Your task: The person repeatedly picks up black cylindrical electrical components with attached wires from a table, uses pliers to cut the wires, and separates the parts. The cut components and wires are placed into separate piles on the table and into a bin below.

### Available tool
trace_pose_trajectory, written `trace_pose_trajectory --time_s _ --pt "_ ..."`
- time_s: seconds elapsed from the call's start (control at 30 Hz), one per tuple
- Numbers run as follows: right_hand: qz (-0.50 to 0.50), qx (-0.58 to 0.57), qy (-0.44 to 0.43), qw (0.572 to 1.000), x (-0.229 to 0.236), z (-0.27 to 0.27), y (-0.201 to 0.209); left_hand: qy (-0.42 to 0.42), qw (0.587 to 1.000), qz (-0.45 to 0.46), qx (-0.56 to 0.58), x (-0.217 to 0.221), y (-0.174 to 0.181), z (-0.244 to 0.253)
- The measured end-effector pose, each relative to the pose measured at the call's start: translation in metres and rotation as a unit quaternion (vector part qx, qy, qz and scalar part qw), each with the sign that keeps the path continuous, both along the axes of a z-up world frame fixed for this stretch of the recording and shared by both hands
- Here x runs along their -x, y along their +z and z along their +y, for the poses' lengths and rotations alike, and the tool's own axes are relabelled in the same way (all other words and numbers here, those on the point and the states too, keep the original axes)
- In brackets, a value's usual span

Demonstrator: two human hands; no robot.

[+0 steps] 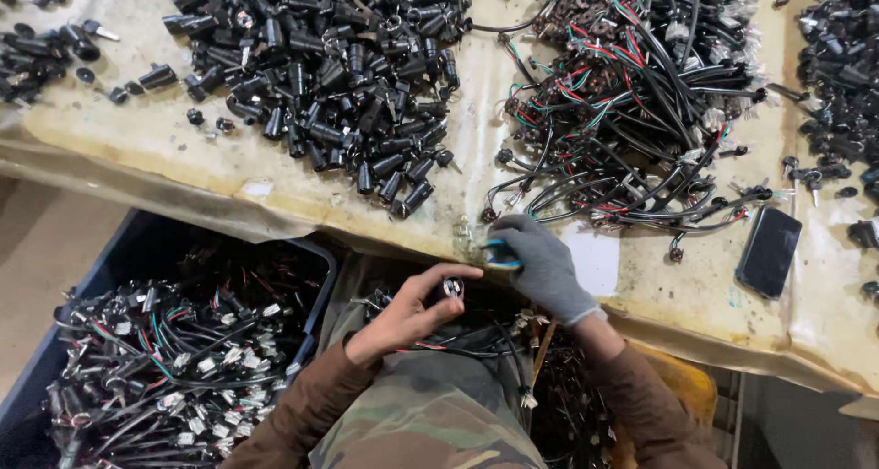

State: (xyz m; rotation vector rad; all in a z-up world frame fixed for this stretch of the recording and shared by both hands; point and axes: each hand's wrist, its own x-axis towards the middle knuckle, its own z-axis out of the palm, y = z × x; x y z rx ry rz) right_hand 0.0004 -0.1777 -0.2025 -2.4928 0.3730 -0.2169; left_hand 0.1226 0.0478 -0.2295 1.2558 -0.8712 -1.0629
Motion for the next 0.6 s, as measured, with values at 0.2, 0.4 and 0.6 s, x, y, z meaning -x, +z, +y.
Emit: trace_pose_trajectory --time_s 0.2,0.4,0.6 --pt "0.079 0.001 0.101 0.992 -0.004 -0.019 0.003 -0.017 0.998 0.024 0.049 -0.002 -0.003 -0.012" --pt "0.088 0.056 0.057 0.993 0.002 -0.014 -0.005 -0.052 0.989 0.13 0.042 -0.008 -0.005 -0.014" --pt "0.028 0.119 -0.036 0.992 0.006 -0.002 -0.004 -0.041 0.997 0.068 0.022 -0.006 0.001 -0.014"
